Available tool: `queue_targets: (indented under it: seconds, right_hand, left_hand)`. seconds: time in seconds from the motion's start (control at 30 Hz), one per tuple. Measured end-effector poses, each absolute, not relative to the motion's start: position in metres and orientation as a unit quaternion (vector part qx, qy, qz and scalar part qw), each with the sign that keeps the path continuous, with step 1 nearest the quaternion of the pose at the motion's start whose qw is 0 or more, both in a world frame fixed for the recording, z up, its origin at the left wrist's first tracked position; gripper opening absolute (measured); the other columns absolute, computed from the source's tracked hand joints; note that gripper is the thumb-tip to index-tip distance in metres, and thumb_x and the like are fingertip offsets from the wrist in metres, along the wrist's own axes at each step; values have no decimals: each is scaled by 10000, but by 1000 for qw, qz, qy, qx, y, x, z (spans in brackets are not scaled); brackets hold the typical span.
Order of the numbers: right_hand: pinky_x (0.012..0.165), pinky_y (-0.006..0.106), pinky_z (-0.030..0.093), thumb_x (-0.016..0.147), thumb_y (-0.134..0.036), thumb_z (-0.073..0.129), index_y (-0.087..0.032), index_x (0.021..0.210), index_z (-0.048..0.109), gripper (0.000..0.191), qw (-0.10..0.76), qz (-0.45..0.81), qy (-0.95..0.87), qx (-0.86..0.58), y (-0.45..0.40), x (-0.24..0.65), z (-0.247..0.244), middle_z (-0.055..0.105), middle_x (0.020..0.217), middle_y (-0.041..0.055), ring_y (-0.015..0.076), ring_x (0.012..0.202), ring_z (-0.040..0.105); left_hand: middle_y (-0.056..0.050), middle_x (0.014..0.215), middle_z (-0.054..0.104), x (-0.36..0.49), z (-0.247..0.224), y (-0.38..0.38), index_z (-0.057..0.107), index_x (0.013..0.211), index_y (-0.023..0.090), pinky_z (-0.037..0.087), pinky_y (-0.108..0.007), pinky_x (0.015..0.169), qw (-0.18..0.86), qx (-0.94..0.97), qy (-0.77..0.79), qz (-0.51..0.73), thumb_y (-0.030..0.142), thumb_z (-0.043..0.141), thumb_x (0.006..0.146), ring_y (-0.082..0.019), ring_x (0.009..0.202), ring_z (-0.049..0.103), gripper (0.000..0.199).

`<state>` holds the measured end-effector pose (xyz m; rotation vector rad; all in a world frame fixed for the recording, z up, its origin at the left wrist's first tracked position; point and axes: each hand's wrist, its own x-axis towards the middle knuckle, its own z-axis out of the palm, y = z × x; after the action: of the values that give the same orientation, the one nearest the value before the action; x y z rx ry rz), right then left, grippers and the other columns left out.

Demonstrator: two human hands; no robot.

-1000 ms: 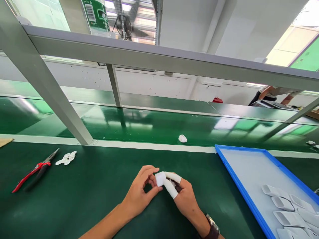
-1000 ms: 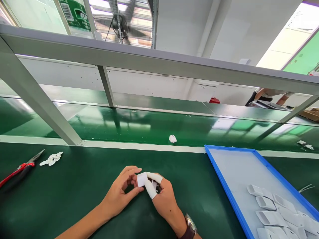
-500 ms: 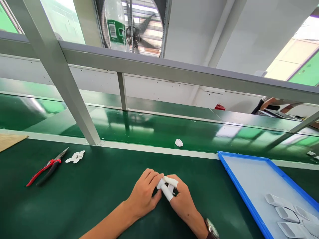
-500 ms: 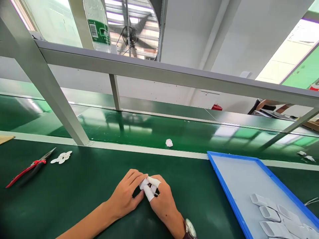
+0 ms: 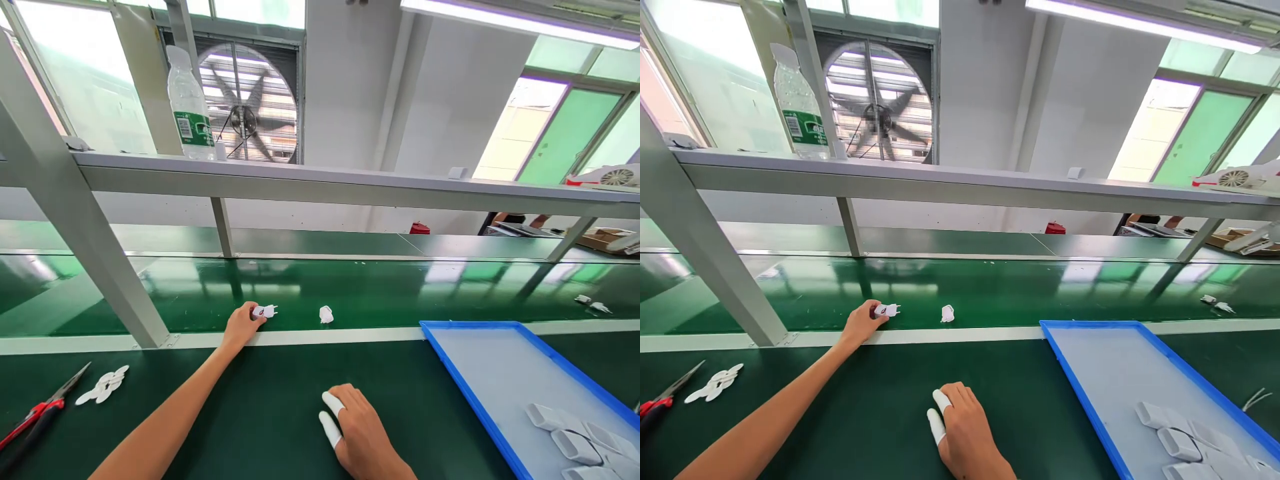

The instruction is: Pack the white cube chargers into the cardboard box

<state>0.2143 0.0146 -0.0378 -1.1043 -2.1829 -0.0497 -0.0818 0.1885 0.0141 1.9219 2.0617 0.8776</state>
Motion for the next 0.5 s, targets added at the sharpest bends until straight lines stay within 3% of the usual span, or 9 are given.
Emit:
queue_targets:
  seconds: [0.1,0.2,0.33,0.43,0.5]
  right_hand:
    - [732,376,542,905,-63,521,-199,1077,649,255,313,-26,-848,-427,14,213,-46,681,1000,90,244,860,618]
    - [740,368,523,900,-76,548,-197,968,655,175,280,-18,-857,-433,15,214,-43,672,992,85,241,874,600]
    - [780,369,521,931,-168,574,-185,955,643,75,232,-17,-868,-440,14,214,-29,677,1025,70,233,906,593]
    - [815,376,533,960,-321,594,-184,1028,652,164,194,-30,-879,-435,18,209,-21,689,1087,48,234,948,602]
    - [836,369,542,983,-389,574,-175,1115,656,264,169,-34,-879,-444,22,208,-17,697,1139,35,230,985,608]
  left_hand:
    - [-109,958,766,-98,8,195,652,1025,171,539,-365,815,88,621,722,293,276,693,763,-304,953,711,285]
    - [-164,1130,740,-106,10,184,618,1197,133,522,-438,962,64,610,730,302,315,685,724,-347,1094,675,511]
    - [-229,1336,610,-86,11,140,509,1378,66,454,-537,1082,22,625,701,343,428,523,821,-375,1216,589,664]
    - [-115,1222,672,-57,-7,95,603,1308,237,573,-502,949,41,693,611,380,604,518,852,-337,1087,661,591]
    - [-58,1209,699,-41,-28,72,647,1249,306,605,-470,941,68,762,528,369,618,545,844,-303,1047,700,521]
